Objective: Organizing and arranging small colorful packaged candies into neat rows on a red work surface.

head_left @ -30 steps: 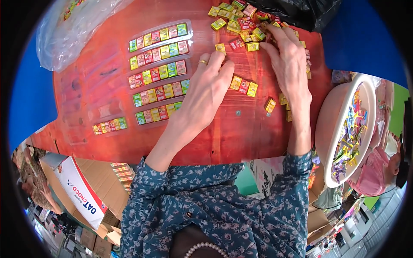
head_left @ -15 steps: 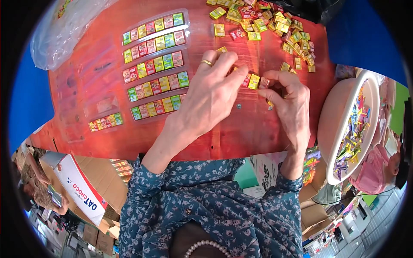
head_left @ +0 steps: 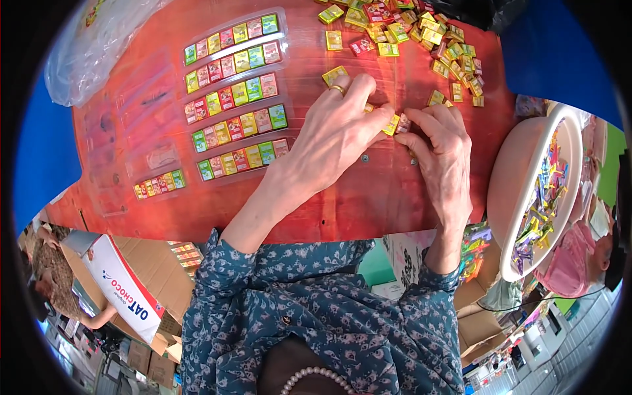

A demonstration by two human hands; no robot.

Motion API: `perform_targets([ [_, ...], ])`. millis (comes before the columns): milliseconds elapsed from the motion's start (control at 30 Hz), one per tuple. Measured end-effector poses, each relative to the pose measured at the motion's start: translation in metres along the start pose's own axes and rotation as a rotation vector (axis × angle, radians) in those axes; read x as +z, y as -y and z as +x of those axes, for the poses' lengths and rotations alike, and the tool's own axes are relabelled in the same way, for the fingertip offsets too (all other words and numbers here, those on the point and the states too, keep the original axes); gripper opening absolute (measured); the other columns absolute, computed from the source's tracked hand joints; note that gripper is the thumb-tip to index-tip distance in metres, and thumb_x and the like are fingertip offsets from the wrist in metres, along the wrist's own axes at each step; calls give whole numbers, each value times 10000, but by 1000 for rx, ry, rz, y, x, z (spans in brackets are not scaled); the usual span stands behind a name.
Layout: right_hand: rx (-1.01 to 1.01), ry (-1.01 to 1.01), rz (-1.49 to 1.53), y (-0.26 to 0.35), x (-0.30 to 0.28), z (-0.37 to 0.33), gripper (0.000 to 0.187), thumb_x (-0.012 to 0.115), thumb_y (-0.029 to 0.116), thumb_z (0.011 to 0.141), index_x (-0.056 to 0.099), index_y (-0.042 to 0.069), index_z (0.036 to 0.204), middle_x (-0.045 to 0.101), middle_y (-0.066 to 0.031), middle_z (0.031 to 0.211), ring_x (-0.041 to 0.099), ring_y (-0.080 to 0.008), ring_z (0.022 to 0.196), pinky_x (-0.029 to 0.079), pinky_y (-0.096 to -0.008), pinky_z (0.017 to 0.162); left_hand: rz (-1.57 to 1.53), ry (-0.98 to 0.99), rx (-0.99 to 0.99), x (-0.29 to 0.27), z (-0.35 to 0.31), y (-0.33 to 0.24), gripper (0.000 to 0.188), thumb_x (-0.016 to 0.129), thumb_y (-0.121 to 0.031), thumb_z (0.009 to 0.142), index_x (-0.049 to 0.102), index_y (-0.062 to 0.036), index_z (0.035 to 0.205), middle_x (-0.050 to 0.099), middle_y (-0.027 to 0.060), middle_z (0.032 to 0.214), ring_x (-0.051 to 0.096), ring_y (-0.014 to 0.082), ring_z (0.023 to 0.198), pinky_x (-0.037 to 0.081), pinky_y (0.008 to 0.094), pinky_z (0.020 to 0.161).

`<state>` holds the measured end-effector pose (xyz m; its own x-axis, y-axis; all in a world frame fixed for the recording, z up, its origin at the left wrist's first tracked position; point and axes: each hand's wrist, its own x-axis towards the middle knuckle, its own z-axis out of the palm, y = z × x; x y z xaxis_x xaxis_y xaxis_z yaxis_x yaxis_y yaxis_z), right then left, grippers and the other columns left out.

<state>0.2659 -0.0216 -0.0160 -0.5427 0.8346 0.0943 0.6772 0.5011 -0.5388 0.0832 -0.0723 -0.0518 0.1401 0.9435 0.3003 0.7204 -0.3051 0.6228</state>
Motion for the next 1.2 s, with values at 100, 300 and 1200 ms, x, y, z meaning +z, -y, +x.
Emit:
perform_targets([
  [100,-30,14,32,0,-3,2,316,779,40,687,693,10,990,613,-109,885,553,-319,857,478,-420,752,4,-19,0,2,-1,-1,400,831,-47,660,702,-33,1039,534,105,1030,583,287,924,527,405,764],
  [300,-28,87,107,1,-3,1,310,778,39,694,691,4,990,621,-111,877,558,-321,852,478,-419,759,46,-57,-30,-1,-3,-8,276,743,-38,712,679,-13,980,503,125,977,565,306,901,518,407,729],
  [1200,169,-191,140,-7,-9,47,255,741,-6,794,686,-20,1042,692,-118,877,658,-170,713,530,-294,678,31,-111,-185,-3,-10,-10,428,819,-43,693,647,-21,1085,532,119,1002,582,320,915,516,425,762],
])
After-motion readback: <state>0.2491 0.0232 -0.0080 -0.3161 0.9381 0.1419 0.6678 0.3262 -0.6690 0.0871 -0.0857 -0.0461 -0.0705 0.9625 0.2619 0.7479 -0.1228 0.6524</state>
